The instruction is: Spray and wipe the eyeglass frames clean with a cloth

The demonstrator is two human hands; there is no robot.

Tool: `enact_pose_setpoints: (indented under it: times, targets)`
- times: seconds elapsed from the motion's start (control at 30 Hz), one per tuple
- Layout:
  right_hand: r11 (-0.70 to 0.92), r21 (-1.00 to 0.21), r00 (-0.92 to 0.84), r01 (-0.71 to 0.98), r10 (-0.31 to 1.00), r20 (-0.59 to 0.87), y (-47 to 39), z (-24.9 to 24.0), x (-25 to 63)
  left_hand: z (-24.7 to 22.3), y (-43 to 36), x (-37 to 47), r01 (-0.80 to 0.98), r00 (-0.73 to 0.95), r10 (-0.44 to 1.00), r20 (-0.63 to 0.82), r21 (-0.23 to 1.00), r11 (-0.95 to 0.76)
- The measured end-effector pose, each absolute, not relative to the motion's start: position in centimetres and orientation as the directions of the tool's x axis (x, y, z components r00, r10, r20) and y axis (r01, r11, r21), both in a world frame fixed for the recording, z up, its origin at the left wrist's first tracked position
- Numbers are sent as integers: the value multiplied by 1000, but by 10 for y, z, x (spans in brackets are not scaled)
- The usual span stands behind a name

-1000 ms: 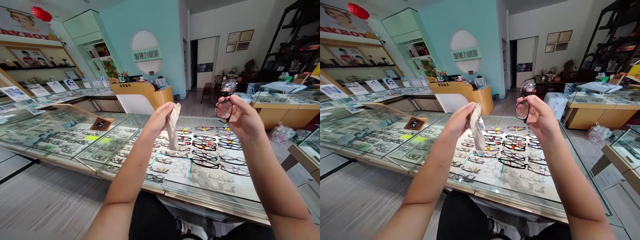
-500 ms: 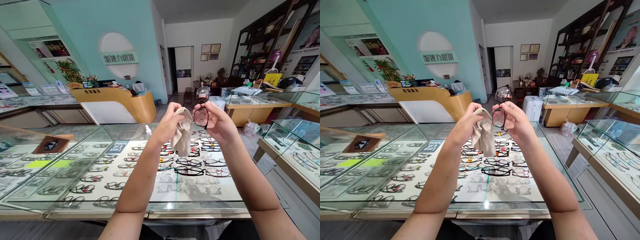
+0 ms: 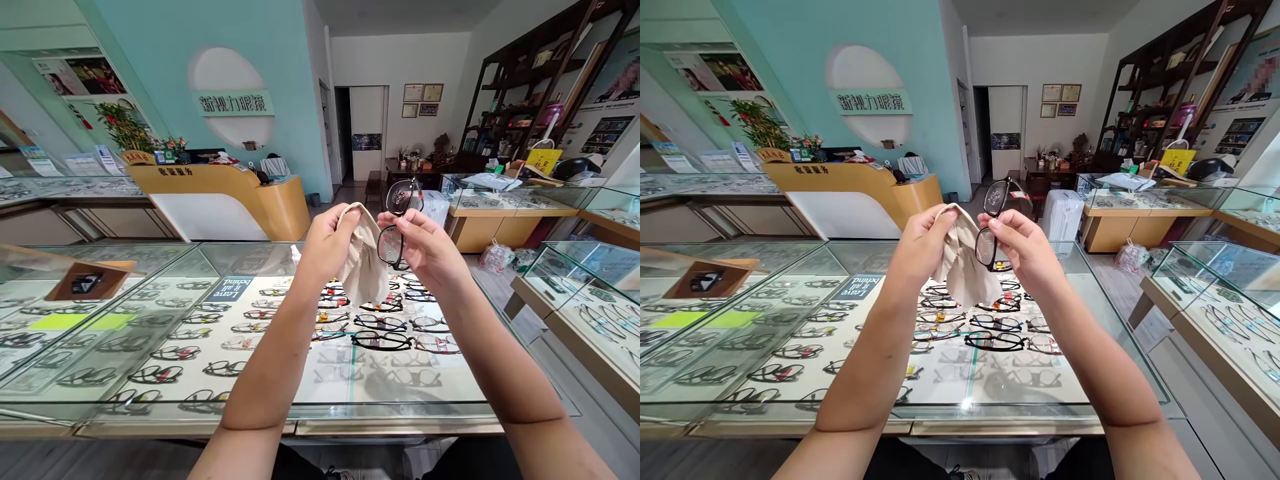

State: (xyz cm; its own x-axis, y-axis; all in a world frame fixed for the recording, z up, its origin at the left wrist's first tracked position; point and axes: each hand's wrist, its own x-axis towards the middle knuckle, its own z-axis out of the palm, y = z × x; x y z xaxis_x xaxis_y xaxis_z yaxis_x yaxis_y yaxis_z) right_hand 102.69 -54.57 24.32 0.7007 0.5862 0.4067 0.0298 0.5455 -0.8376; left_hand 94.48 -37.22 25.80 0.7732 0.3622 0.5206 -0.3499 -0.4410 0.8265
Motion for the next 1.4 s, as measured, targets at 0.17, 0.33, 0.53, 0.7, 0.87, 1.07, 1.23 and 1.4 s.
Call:
enact_pose_setpoints:
  times: [0.17, 0.33, 0.53, 0.7, 0.87, 1.07, 1.23, 1.4]
  targets:
    - [503, -864, 706, 13, 607, 364, -542, 239, 1028, 256, -375, 944, -376, 751, 338, 568, 787, -489]
    - [465, -885, 714, 29, 609, 344, -540, 235, 1028, 257, -378, 940, -365, 727, 316, 609, 733, -574]
    - [448, -890, 725, 85, 585, 364, -543, 236, 1032, 260, -373, 933, -332, 764, 251, 594, 696, -636]
    - [434, -891, 738, 134, 556, 382, -548, 237, 1039, 264, -370, 927, -302, 764, 205, 611, 621, -723]
    - [405, -898, 720, 174, 570, 397, -551, 237, 1041, 263, -371, 926, -244, 777, 271, 568, 668, -703]
    - [329, -928, 667, 176, 653, 358, -557, 242, 1046, 264, -359, 933, -176, 858, 281, 430, 761, -624]
    - [296, -941, 652, 162, 684, 328, -558, 242, 1049, 268, -352, 936, -132, 944, 185, 272, 829, -544]
    - [290, -946, 653, 144, 691, 311, -558, 241, 1049, 269, -356, 934, -198, 956, 60, 286, 783, -590]
